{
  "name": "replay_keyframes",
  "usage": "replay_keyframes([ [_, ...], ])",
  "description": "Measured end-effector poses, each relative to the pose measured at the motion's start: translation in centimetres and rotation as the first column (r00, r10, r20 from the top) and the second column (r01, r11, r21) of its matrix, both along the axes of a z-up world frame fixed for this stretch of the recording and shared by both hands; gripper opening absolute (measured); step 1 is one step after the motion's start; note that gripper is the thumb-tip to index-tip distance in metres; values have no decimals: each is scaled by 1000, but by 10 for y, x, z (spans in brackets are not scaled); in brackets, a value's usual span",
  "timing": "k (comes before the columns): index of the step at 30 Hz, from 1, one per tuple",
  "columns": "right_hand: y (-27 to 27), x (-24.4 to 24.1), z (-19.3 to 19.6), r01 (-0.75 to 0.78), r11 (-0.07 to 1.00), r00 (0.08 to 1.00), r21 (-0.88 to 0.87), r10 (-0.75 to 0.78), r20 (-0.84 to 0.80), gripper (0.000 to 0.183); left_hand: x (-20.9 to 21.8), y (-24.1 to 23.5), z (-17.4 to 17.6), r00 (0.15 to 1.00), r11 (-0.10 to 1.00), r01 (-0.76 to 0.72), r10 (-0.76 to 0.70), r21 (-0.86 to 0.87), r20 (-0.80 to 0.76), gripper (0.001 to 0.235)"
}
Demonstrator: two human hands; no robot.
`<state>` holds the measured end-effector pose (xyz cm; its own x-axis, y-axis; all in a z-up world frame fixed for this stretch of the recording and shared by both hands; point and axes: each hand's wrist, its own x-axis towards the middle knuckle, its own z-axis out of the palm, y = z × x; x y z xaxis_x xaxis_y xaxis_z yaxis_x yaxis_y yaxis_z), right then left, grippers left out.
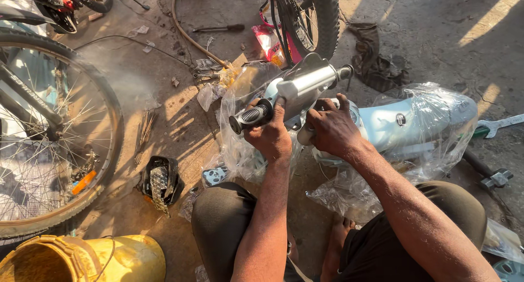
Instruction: The person assembles a light blue electric scooter by attaching the handlebar assembly to the main body. They use a red screwdriver to tighten screws and secure the components together on the ground.
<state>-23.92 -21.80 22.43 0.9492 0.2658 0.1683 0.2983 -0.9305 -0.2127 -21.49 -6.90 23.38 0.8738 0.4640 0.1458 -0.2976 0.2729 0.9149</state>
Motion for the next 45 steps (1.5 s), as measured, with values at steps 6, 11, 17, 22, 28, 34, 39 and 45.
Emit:
replay_keyframes([
  [6, -10, 7, 10, 26, 998, 1000, 61, -26, 5, 40, 9, -2, 21, 989, 990, -140, 142, 34, -33, 33],
  [11, -23, 6, 16, 54, 998, 997, 38, -52, -49, 41, 14, -12, 25, 995, 991, -102, 102, -84, -1, 37],
  [17, -26, 5, 19, 91, 994, 989, 55, -84, -118, 35, 11, -23, 27, 999, 991, -52, 52, -124, 4, 46],
  [22, -21, 4, 16, 62, 998, 995, 32, -59, -86, 36, 6, -14, 26, 999, 995, -6, 10, -101, 34, 45],
  [28, -20, 1, 7, 68, 998, 996, 15, -67, -51, 43, 5, -5, 15, 987, 985, 157, -154, -68, 45, 48],
  [34, -22, -8, -2, 205, 971, 953, 120, -226, 203, 69, 1, -2, 14, 974, 972, 222, -226, 75, 35, 46],
  [39, -24, -13, -13, 273, 927, 916, 258, -332, 226, 84, 1, 0, 14, 944, 939, 326, -330, 106, 24, 44],
  [45, -23, -16, -22, 296, 913, 907, 280, -361, 216, 91, 6, 1, 14, 926, 924, 378, -377, 64, -26, 44],
])
